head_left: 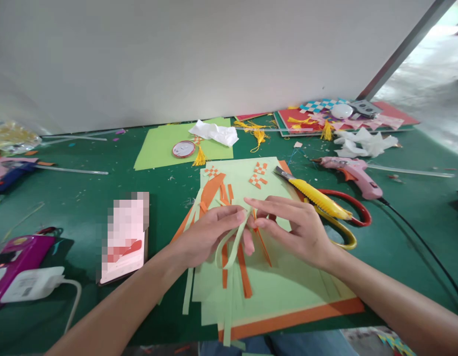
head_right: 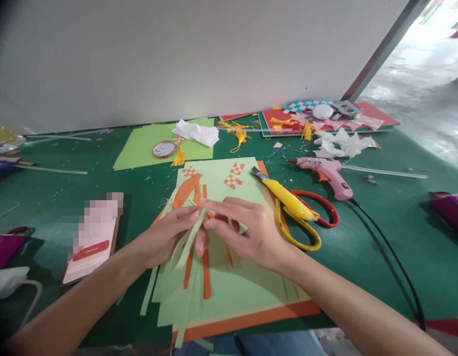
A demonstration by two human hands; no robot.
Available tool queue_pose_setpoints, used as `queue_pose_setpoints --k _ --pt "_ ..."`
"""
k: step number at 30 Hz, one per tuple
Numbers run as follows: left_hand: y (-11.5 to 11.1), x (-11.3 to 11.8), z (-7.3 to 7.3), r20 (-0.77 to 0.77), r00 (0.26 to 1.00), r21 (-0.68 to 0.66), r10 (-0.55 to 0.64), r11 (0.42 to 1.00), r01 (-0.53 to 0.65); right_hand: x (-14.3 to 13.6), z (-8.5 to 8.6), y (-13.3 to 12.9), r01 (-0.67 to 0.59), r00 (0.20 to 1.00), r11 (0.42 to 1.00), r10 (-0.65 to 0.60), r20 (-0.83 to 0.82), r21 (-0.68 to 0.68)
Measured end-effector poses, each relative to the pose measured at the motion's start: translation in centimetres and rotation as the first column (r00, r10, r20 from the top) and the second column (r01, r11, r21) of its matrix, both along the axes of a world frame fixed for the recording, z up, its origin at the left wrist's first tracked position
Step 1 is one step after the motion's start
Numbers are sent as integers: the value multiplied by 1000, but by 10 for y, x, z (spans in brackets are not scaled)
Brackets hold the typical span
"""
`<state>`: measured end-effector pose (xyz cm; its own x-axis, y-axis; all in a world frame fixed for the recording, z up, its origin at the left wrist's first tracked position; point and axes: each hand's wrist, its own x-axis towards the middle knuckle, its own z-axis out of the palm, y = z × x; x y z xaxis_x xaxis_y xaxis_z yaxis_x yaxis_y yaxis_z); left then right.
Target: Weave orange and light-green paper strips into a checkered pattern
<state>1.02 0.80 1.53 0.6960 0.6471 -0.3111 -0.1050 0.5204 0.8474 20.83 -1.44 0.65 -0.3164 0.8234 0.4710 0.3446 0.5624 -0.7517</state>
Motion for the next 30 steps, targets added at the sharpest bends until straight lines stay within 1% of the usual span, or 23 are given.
queue_pose_setpoints --k 5,15,22,26,30 --pt "0 0 0 3 1000 12 0 1000 0 0 1 0 4 1000 1000 -4 7 -27" --pt "0 0 0 -42 999 54 3 999 -1 0 0 -1 1 1000 999 -1 -17 -43" --pt "0 0 -1 -39 999 23 -8 1000 9 -1 2 -1 11 999 997 -13 -31 -73" --pt "0 0 -1 -43 999 16 -26 1000 26 -1 5 1 1 996 993 -12 -91 -118" --pt "0 -1 -3 -46 997 32 -62 997 63 0 8 3 -48 990 974 18 -137 -223"
